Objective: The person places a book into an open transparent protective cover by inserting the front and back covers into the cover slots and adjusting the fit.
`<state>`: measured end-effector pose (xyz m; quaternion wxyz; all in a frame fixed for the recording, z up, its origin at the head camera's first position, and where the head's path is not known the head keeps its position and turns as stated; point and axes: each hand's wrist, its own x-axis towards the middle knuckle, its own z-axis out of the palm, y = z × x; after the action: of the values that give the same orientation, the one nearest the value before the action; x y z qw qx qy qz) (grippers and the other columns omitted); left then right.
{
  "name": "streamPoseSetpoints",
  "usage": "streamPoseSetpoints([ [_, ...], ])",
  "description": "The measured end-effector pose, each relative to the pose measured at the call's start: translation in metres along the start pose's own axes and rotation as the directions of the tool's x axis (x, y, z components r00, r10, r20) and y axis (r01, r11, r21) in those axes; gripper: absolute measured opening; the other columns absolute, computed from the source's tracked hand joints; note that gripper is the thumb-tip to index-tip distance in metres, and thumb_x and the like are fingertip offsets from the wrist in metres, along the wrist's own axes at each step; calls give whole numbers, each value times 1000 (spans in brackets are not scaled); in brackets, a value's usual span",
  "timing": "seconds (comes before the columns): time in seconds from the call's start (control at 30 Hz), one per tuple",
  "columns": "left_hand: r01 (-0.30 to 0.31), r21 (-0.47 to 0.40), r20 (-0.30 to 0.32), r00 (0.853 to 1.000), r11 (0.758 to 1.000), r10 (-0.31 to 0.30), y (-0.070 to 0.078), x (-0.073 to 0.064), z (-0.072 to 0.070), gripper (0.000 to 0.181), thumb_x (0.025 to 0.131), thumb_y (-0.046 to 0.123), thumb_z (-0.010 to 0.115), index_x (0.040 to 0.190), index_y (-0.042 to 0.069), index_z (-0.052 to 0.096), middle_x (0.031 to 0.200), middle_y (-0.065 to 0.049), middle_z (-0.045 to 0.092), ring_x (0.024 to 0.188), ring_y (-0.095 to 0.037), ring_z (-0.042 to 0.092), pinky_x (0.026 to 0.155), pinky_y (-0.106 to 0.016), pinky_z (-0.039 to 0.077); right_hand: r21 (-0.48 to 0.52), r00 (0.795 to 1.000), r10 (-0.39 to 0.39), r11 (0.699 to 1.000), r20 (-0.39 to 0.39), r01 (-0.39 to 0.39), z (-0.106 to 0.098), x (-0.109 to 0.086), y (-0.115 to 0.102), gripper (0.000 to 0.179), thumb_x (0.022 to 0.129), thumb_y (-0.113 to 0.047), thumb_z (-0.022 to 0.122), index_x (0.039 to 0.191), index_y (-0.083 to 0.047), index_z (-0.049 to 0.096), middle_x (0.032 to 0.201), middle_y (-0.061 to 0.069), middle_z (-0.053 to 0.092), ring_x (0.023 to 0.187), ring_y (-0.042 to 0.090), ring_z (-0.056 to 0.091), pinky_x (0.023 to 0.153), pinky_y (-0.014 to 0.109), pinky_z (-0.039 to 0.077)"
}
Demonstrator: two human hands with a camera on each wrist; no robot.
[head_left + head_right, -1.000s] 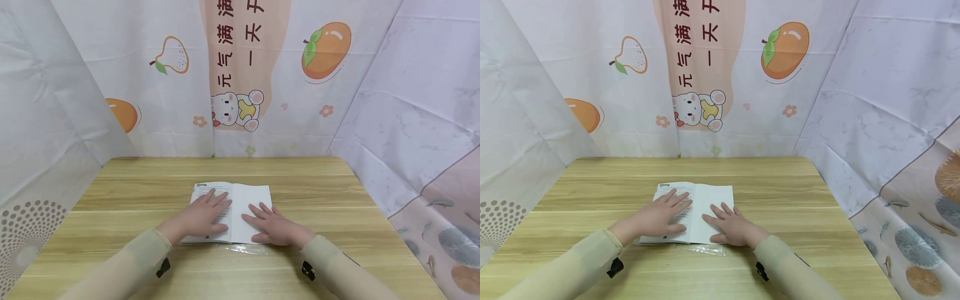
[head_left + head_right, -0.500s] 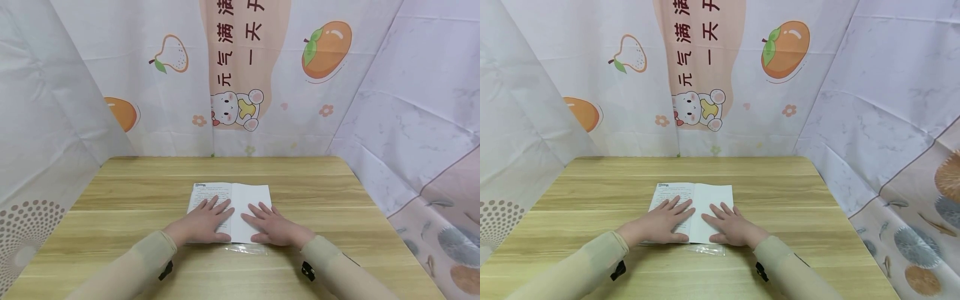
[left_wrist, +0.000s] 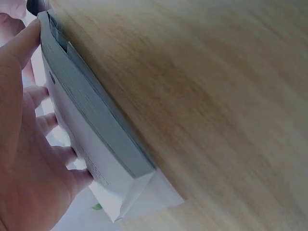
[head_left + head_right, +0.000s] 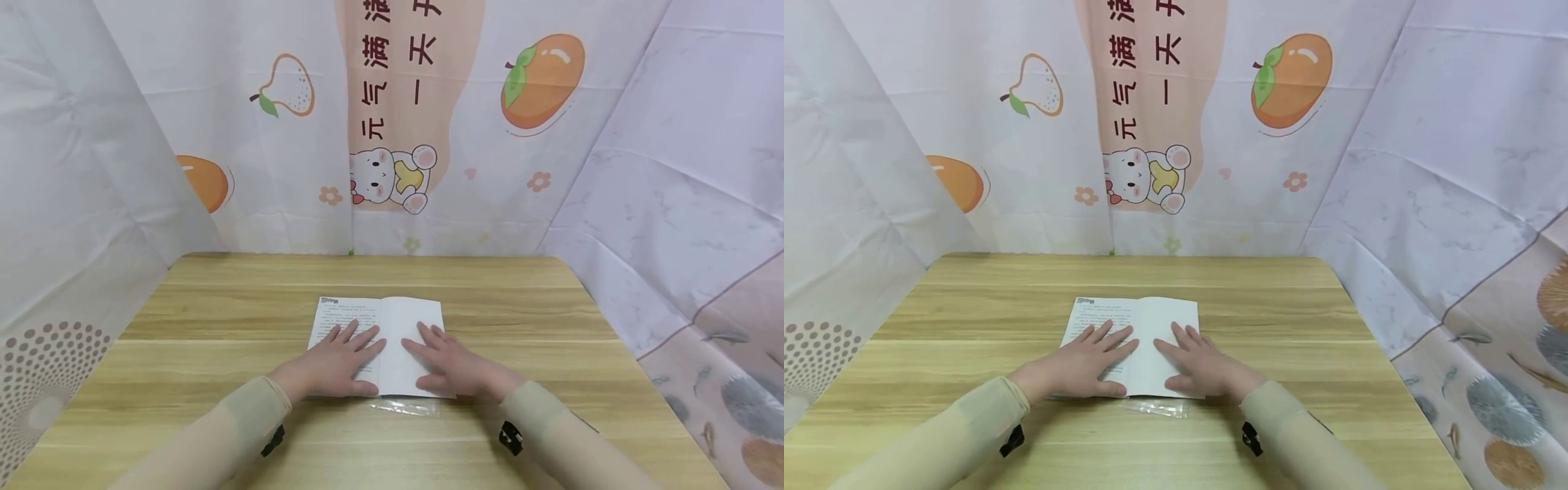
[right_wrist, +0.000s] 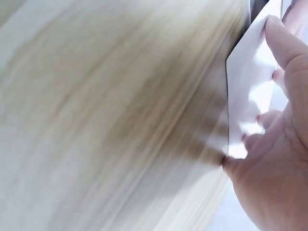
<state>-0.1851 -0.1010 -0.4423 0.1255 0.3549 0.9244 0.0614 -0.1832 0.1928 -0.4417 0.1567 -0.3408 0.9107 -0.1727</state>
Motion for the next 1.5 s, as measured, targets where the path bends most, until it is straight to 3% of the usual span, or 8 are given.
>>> streamPoseSetpoints([
  [0.27,-22,19,5,1000,1000,22,1,2,-2,73,97,69,50,161,43,27,171,-8,16,153,-50,11,119,-68,16,139,965,232,967,-125,-214,-7,-1,5,78,101,-41,62,162,-7,27,160,41,11,143,68,13,113,74,23],
  [0.47,-11,4,11,1000,1000,11,3,2,-3,73,97,68,52,161,43,28,171,-8,17,154,-49,11,120,-68,16,238,952,273,942,-141,-235,-7,-1,12,75,102,-39,62,162,-9,29,160,35,28,147,62,14,116,72,20],
  [0.67,-12,-12,10,1000,1000,12,2,2,-1,72,97,67,52,161,42,28,171,-8,17,154,-49,10,120,-68,14,420,913,380,860,-146,-291,-7,4,12,76,103,-34,61,164,-12,21,164,27,25,152,48,17,120,64,20],
  [0.8,-19,-12,5,1000,1000,19,0,4,1,74,97,67,52,161,42,27,171,-9,17,154,-49,11,119,-69,15,474,889,442,812,-120,-340,-7,6,10,77,103,-38,60,165,-19,20,165,27,20,154,48,7,121,65,16],
  [0.97,-8,-36,0,1000,999,8,0,4,1,77,96,67,54,162,39,26,171,-9,17,154,-49,10,119,-69,14,553,888,450,765,-92,-331,-9,8,9,80,101,-41,63,165,-23,19,167,28,11,154,48,0,121,66,12],
  [1.17,7,-74,5,1000,997,-7,1,3,1,80,95,66,57,162,36,26,171,-9,16,154,-48,8,120,-69,11,646,899,427,714,-96,-270,-10,5,11,80,102,-34,63,165,-19,16,170,17,10,157,37,6,124,58,12],
  [1.37,8,-86,3,1000,996,-8,1,4,2,86,94,66,58,164,34,19,171,-9,17,154,-49,8,119,-69,12,671,889,432,705,-148,-231,-11,4,11,73,103,-29,60,164,-19,21,170,15,18,156,35,16,123,55,20],
  [1.5,21,-101,15,1000,995,-19,1,5,0,91,93,66,60,165,34,14,171,-10,15,154,-48,7,119,-70,12,700,900,381,702,-210,-134,-14,6,10,68,106,-20,54,165,-16,19,170,11,17,155,33,20,122,51,24],
])
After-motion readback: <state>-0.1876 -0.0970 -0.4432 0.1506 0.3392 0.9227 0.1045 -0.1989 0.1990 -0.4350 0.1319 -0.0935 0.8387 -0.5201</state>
